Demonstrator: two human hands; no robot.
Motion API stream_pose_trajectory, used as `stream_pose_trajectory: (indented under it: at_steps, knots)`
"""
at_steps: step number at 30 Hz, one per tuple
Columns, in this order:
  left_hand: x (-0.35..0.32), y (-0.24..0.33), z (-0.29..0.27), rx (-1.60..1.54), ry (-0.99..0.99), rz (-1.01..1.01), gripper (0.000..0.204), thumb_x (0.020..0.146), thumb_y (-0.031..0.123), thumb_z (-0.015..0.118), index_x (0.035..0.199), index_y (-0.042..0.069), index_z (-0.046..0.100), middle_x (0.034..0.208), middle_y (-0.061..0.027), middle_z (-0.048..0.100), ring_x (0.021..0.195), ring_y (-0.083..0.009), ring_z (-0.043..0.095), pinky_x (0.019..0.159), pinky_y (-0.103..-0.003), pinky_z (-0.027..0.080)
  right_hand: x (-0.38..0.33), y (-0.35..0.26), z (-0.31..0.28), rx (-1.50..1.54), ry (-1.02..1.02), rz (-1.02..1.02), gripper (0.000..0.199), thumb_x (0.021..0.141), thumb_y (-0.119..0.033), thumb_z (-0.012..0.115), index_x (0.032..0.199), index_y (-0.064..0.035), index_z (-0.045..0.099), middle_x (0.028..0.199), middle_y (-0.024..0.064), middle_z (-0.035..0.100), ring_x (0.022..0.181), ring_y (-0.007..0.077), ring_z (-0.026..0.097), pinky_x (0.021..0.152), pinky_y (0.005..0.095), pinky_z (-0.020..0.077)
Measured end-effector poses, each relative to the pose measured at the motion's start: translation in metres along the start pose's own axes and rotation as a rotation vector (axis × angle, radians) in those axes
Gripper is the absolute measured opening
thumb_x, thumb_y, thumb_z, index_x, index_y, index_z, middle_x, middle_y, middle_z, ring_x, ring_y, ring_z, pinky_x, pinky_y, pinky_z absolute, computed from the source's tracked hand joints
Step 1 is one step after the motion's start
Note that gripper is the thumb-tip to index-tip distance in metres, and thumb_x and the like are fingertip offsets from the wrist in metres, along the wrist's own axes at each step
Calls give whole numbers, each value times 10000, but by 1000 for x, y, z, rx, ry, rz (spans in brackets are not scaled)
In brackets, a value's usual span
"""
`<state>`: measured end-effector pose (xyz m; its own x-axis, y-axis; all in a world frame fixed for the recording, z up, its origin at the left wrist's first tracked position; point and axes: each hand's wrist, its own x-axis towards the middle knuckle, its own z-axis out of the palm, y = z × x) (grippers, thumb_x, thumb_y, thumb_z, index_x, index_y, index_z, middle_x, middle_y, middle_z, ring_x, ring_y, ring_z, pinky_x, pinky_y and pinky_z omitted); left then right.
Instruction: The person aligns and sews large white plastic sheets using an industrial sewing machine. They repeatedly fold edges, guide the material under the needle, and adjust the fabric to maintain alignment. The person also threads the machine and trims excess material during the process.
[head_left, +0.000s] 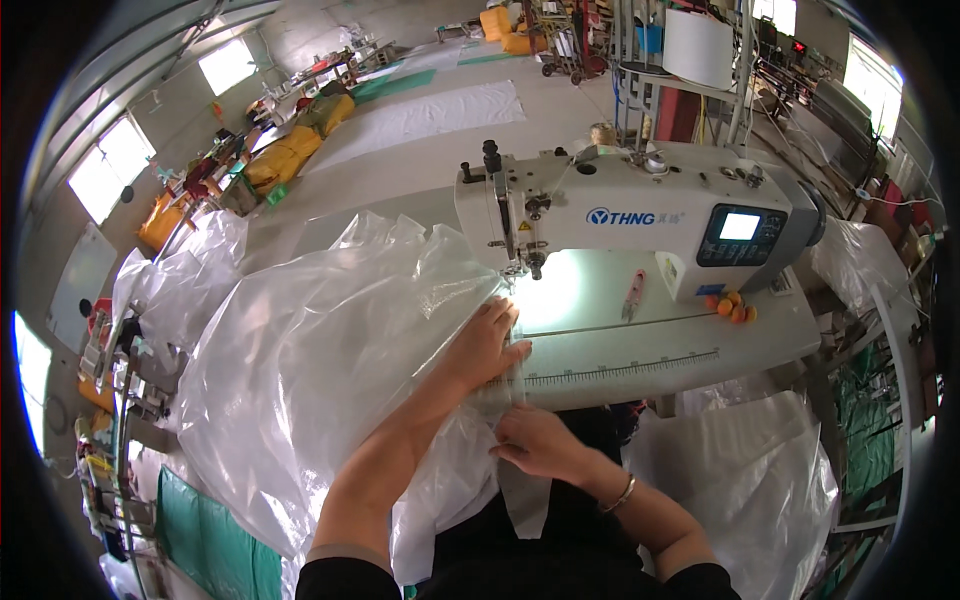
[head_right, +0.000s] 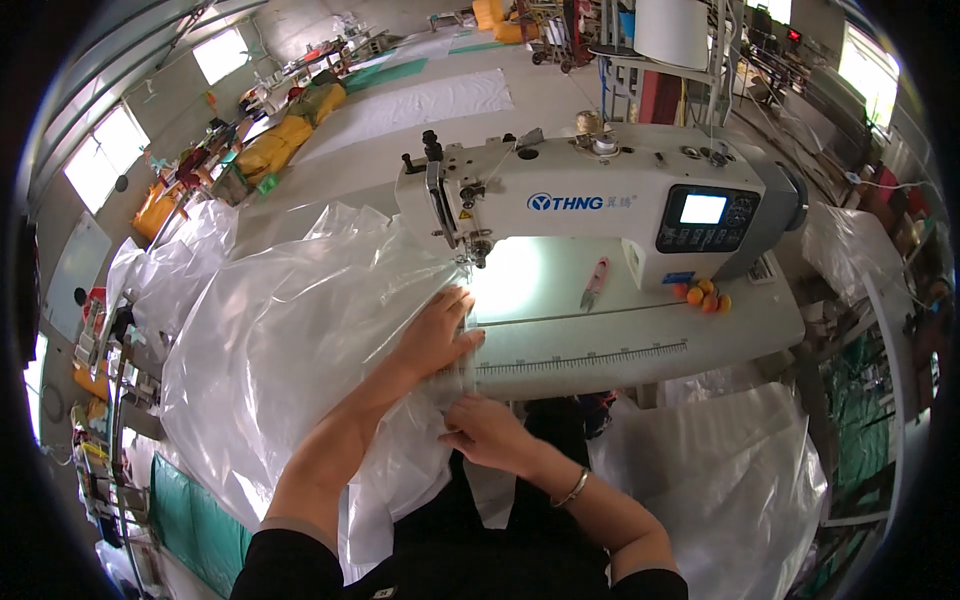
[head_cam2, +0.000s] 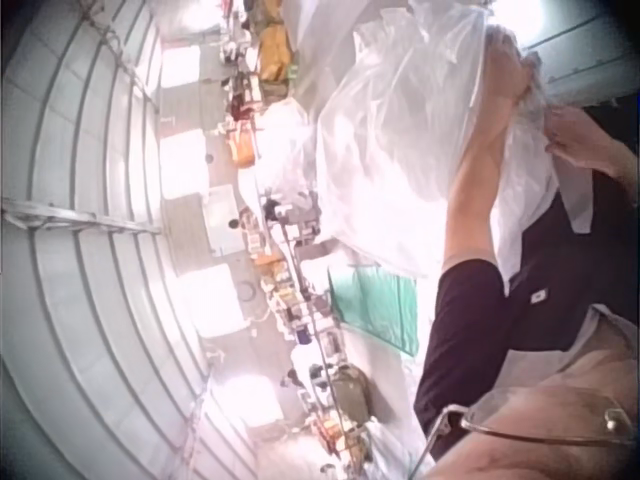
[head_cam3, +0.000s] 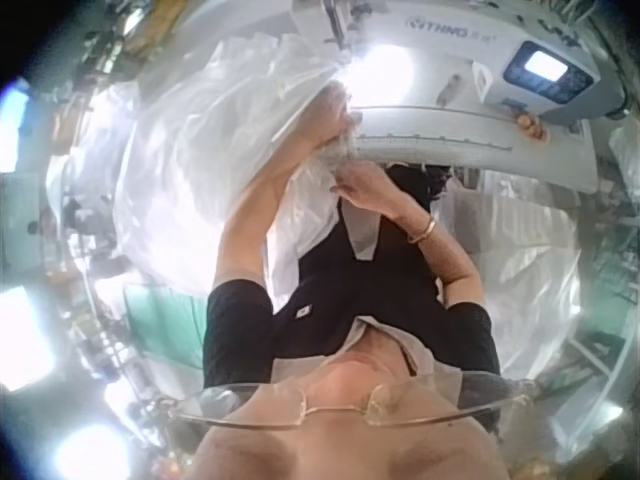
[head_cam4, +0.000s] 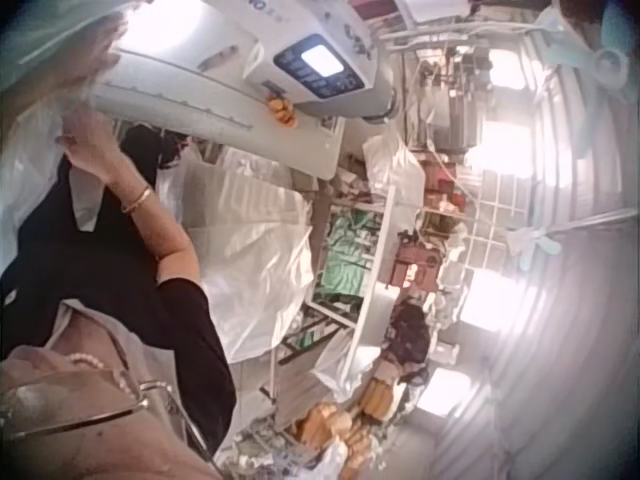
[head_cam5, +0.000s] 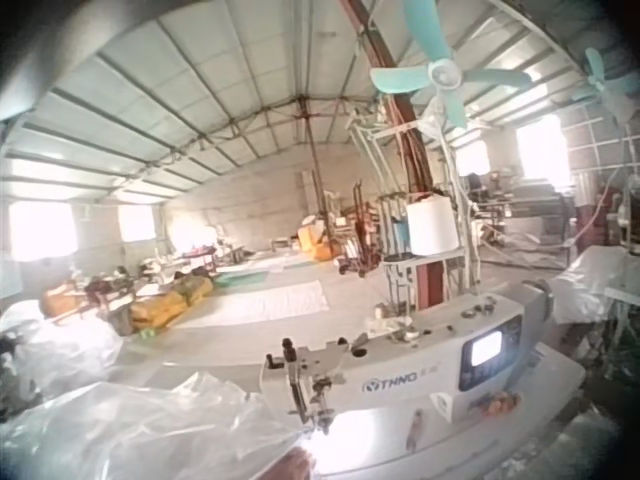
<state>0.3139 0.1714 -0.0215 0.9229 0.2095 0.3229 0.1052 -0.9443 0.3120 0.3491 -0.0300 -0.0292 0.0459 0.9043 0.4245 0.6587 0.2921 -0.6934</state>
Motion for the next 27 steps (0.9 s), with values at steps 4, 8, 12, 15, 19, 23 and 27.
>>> stream_pose_trajectory:
  at_steps: [4,8,12,15,19,23,27]
  knots:
    - [6,-7,0,-17,19,-12,539,863,344,617,1233,-41,541,1315,-195,503,1239,-356,460,1065,-422,360,40,34,-46,156,342,263,179,835,-195,715,847,-40,626,847,110,655,733,268,637,666,337,494]
    - [15,1,0,16,-12,-20,502,860,316,618,1211,-38,559,1284,-189,513,1202,-352,479,1045,-412,381,93,123,-77,55,668,296,237,911,-219,630,840,7,613,720,92,656,628,157,610,597,313,479]
    - [14,2,-4,85,-17,-22,478,855,294,631,1204,-27,572,1253,-178,524,1180,-341,490,1028,-406,400,121,133,-80,182,638,435,285,938,-233,578,817,25,596,691,87,653,637,140,626,607,298,488]
    - [12,1,-6,59,-19,-37,464,856,288,636,1198,-20,582,1229,-173,532,1163,-336,499,1020,-404,407,126,129,-73,149,680,457,274,944,-220,561,813,19,596,674,85,648,619,146,626,605,296,493]
    - [14,0,-2,54,-9,-20,462,861,298,633,1187,-26,585,1229,-179,531,1155,-338,503,1022,-405,406,125,139,-71,84,732,416,254,946,-203,546,811,3,606,659,86,648,600,169,635,593,303,496]
    - [7,-2,4,109,26,15,460,859,285,640,1185,-34,581,1239,-186,525,1162,-347,500,1028,-407,403,126,146,-69,104,731,394,243,944,-198,544,807,-12,620,655,93,652,593,199,648,583,312,496]
    - [5,7,-3,21,15,-3,481,846,271,663,1203,-38,572,1242,-188,525,1169,-352,497,1030,-409,403,126,149,-68,72,728,383,256,945,-220,544,805,-22,625,656,98,654,595,226,653,584,330,500]
